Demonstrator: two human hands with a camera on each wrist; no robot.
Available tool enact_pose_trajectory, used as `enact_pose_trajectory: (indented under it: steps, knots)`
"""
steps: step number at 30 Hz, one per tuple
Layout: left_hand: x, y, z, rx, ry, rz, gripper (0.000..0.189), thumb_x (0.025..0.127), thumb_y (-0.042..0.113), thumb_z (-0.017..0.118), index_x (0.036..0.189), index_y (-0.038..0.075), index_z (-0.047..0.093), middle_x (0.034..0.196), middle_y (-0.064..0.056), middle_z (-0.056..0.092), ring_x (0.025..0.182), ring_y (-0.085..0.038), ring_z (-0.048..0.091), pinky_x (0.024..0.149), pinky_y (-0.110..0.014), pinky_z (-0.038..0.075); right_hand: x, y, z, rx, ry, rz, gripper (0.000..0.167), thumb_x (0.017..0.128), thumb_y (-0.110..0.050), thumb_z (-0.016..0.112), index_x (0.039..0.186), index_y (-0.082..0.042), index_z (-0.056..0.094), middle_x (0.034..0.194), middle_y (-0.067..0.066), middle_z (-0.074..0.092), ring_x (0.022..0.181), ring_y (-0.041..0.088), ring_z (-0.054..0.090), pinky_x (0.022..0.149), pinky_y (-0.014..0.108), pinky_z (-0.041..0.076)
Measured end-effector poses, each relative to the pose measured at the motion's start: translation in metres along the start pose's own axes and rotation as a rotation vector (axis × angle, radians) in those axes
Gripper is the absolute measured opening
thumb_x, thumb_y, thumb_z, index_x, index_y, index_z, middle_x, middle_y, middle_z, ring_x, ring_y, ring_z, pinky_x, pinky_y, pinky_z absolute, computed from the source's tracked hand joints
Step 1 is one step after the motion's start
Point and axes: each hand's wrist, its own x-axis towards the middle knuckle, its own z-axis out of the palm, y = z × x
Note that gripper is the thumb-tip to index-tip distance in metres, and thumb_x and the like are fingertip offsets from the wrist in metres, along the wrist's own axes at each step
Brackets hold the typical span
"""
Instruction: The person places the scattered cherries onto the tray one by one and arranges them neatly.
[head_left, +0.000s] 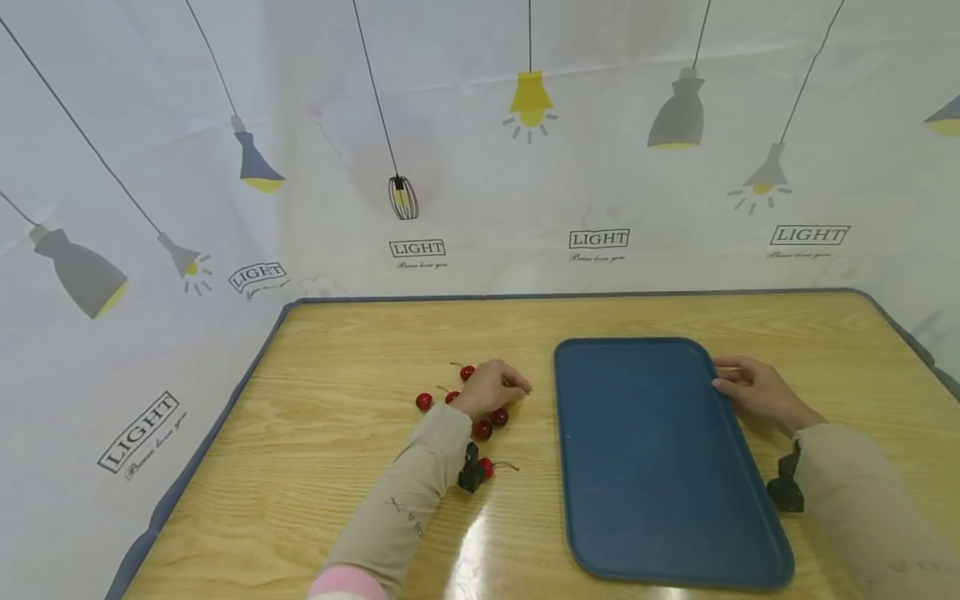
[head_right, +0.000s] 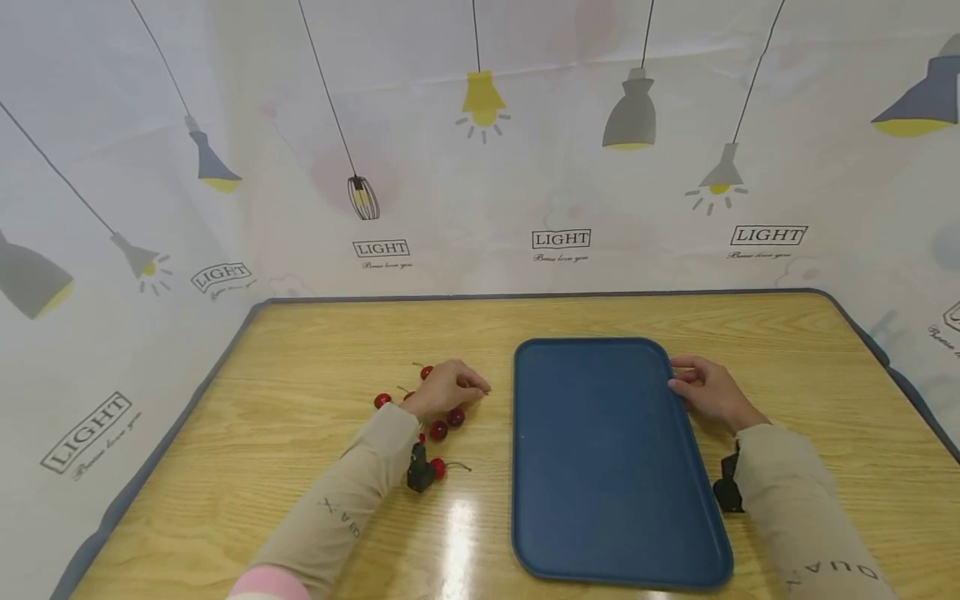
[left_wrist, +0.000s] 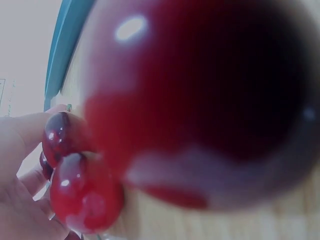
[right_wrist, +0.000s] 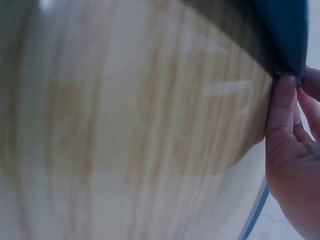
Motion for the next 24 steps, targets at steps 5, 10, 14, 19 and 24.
enact_pose_trajectory:
  steps: [5,10,14,19,24]
  knots:
    - [-0.0013,0.0017,0.0004,0.016,-0.002,0.006,0.011,0.084,0.006,0.060,0.088,0.007,0.070,0.095,-0.005,0.060,0.073,-0.012,0.052,0.060,-0.022,0.043,-0.0003,-0.0006,0.0001,-0.003,-0.005,0.003,0.050,0.093,-0.018,0.045,0.129,0.014,0.029,0.116,0.036,0.044,0.100,0.040,0.050,0.071,0.029,0.049]
    - [-0.0021,0.0025,0.0008,0.048,0.007,0.008,0.010,0.084,0.006,0.060,0.086,0.008,0.070,0.092,-0.003,0.061,0.076,-0.013,0.053,0.065,-0.024,0.043,-0.0002,-0.0012,0.0005,-0.003,-0.012,0.013,0.052,0.094,-0.020,0.044,0.130,0.014,0.028,0.118,0.037,0.041,0.103,0.043,0.047,0.073,0.032,0.049]
    - [-0.0016,-0.0002,0.0007,0.063,0.016,0.019,0.010,0.085,0.007,0.059,0.085,0.009,0.069,0.089,-0.001,0.061,0.075,-0.012,0.052,0.065,-0.023,0.043,0.0001,-0.0006,0.0006,-0.006,-0.012,0.008,0.052,0.094,-0.019,0.044,0.130,0.014,0.028,0.118,0.037,0.041,0.104,0.043,0.047,0.073,0.032,0.049]
    - [-0.0006,-0.0011,-0.0025,0.078,0.016,0.062,0.011,0.086,0.009,0.057,0.090,0.008,0.068,0.083,0.000,0.061,0.071,-0.010,0.052,0.062,-0.022,0.043,0.0007,0.0012,0.0002,0.002,-0.010,0.005,0.051,0.094,-0.018,0.045,0.130,0.014,0.028,0.117,0.037,0.042,0.102,0.041,0.049,0.072,0.030,0.049]
    - [-0.0008,0.0031,-0.0063,0.089,0.025,0.118,0.013,0.087,0.010,0.056,0.094,0.007,0.067,0.080,0.000,0.060,0.068,-0.010,0.052,0.060,-0.021,0.043,0.0010,0.0004,-0.0002,0.011,-0.012,0.011,0.050,0.093,-0.017,0.046,0.129,0.014,0.028,0.115,0.036,0.044,0.099,0.038,0.051,0.071,0.029,0.049]
